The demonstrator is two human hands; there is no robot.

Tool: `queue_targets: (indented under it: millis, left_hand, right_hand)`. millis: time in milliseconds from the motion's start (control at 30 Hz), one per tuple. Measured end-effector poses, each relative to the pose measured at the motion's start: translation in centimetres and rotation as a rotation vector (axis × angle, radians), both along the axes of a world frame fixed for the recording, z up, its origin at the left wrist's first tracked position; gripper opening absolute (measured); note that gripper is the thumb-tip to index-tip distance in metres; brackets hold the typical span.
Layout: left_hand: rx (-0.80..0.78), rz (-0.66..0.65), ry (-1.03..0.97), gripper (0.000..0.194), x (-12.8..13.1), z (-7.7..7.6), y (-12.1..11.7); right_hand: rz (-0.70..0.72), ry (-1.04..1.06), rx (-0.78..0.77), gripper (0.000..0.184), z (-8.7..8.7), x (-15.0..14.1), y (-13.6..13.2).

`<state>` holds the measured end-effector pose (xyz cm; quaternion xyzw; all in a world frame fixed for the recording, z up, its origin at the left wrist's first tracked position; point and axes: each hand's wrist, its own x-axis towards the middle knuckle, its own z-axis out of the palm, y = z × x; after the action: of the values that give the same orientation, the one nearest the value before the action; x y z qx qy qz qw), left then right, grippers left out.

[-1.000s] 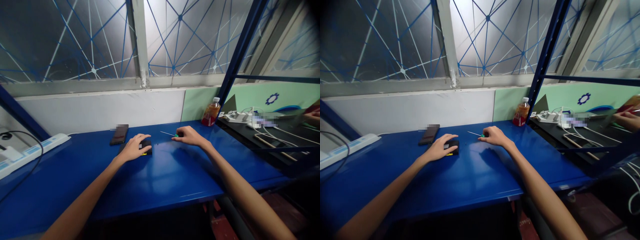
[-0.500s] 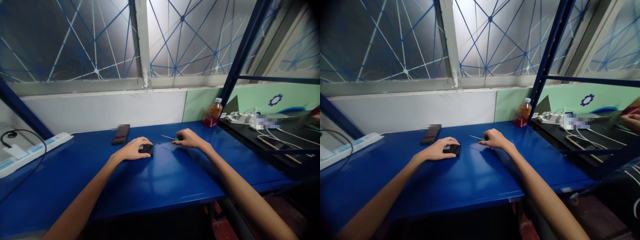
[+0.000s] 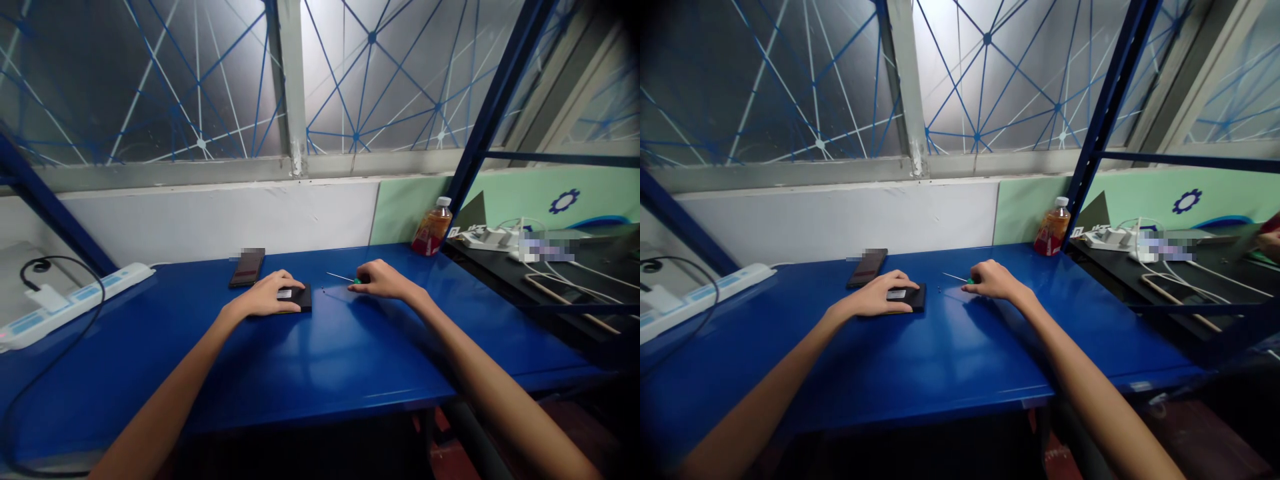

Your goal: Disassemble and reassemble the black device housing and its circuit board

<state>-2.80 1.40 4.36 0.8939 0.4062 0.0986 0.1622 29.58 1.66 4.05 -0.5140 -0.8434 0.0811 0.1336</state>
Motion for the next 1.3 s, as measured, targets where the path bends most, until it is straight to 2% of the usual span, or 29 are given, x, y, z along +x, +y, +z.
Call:
queue_targets:
  millis: [100,233,400,467,567,633,700,1000,1133,1233,1300]
  left_hand:
    - [0.085,0.083,0.039,0.06,0.4,-0.6,-0.1]
    - [0.275,0.271,0.143,0.067,1.2,-1.6,-0.4]
    - [0.38,0.448,0.168,0.071,2.1,-2.0,-0.9]
    - [0.445,0.408,0.139,0.064,2.3,-1.9,-1.0]
    - [0.497,0.183,0.072,0.045,2.4,-1.9,-0.9]
    - [0.454,0.06,0.03,0.037,2.3,-2.1,-0.6]
    - [0.398,0.029,0.0,0.038,2.3,-2.3,-0.3]
    - [0.386,0.176,-0.076,0.046,2.8,-2.9,0.1]
    - [0.375,0.302,-0.101,0.048,2.9,-3.2,0.2]
    - [0.332,0.358,-0.211,0.045,2.6,-3.3,0.6]
    - [0.285,0.32,-0.314,0.041,2.2,-3.2,0.8]
  right_hand:
    - [-0.007,-0.006,-0.01,0.037,0.0,-0.1,0.0]
    - [0.005,-0.012,-0.003,0.038,0.0,-0.2,-0.2]
    - [0.016,-0.005,-0.005,0.037,0.0,-0.2,-0.2]
    - [0.021,-0.008,-0.009,0.038,-0.1,-0.2,-0.1]
    - [0.02,-0.017,-0.014,0.038,-0.1,-0.3,-0.2]
    - [0.016,-0.019,-0.017,0.038,-0.1,-0.4,-0.2]
    - [0.017,-0.023,-0.022,0.037,0.0,-0.5,-0.3]
    - [0.011,-0.058,-0.041,0.037,0.0,-0.9,-0.4]
    - [0.018,-0.058,-0.032,0.038,-0.2,-0.9,-0.4]
    - [0.026,-0.06,-0.032,0.038,-0.1,-0.9,-0.4]
    - [0.028,-0.06,-0.037,0.038,0.0,-1.0,-0.5]
